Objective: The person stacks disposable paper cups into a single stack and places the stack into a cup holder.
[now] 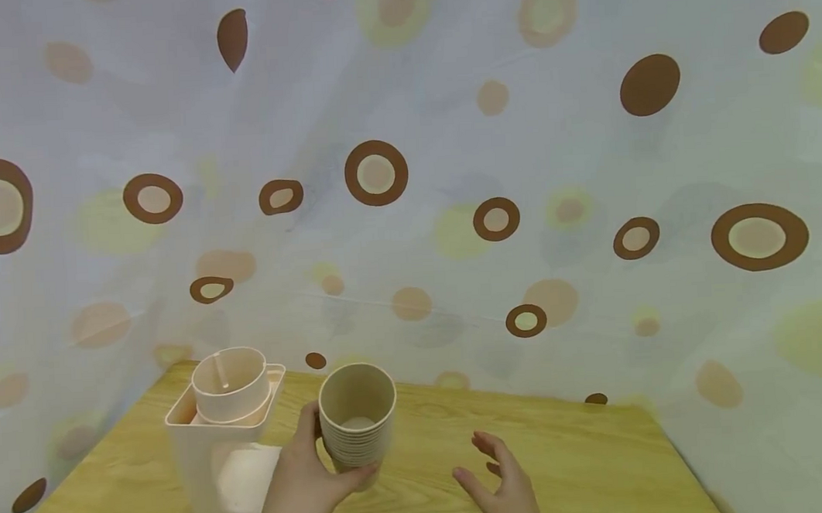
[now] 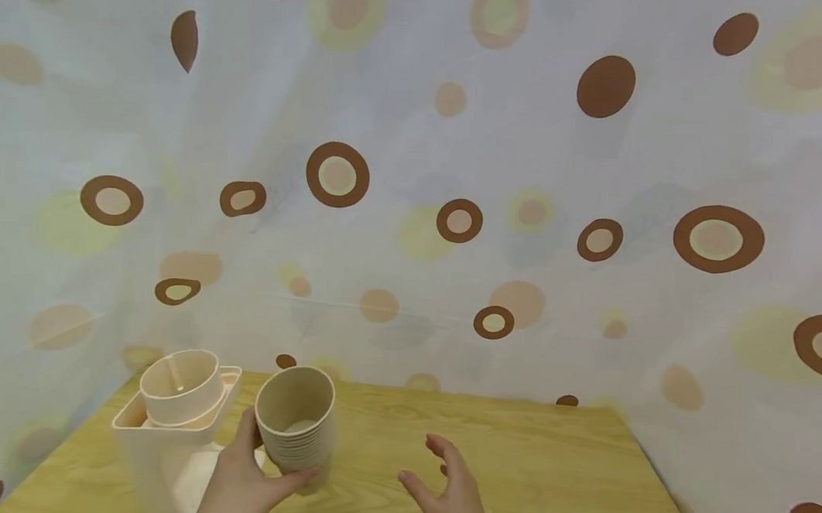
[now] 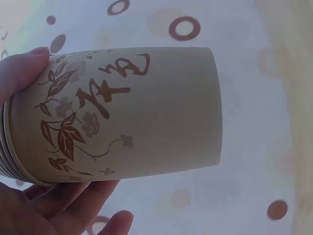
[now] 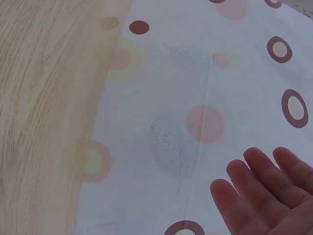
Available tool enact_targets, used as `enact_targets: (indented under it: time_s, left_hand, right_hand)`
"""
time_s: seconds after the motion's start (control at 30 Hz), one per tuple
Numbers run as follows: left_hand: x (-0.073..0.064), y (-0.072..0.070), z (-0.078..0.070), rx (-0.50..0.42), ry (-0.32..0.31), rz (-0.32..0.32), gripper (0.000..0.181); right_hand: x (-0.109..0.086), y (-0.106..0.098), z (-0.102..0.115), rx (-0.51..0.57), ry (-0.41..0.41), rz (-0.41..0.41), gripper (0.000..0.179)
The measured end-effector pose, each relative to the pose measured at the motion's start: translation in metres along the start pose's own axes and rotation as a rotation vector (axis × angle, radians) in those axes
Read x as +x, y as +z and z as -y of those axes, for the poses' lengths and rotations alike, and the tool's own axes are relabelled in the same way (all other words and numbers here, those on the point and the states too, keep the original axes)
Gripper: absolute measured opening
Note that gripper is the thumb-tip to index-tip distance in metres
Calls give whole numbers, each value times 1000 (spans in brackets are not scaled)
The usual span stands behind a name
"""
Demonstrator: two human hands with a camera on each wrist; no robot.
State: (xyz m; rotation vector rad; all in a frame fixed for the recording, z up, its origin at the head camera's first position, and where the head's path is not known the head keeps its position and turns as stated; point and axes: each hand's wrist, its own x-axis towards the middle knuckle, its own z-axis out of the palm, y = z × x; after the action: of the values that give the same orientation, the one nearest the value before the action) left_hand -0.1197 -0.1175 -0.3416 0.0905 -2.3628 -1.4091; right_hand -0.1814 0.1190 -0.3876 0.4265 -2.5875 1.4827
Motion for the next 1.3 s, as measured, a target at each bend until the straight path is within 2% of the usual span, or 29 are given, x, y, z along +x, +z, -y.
enact_targets:
  time_s: [0.1,0.3,0.57,0.63,0.87,1.03,1.17,1.3]
  left_hand:
    - [0,-13,-4,15,47,-58,84]
    - [0,-35,-9,31,23,-86,86]
    - [7,-55,-14,66,67,-148,83]
    - [10,-60,-14,73,81,-180,82]
    - [13,-76,-22,54,137,-257,85]
    - [13,-89,-29,91,99,-323,85]
    - [17,-102,-28,36,57,-367,88]
    - [22,-117,-23,8,15,-444,91]
  right_hand:
    - [-2,-1,3,9,18,-9,58]
    - [-4,-1,6,-4,4,-13,55]
    - [-3,-5,12,-20,5,-20,53]
    - [-4,-6,14,-29,-5,-21,53]
    - [-8,-5,14,-25,-13,-28,48]
    - [-8,-5,17,-30,-50,-36,44]
    - [-8,-5,20,-48,-79,-43,42]
    - [-9,-5,19,-57,-95,-64,39]
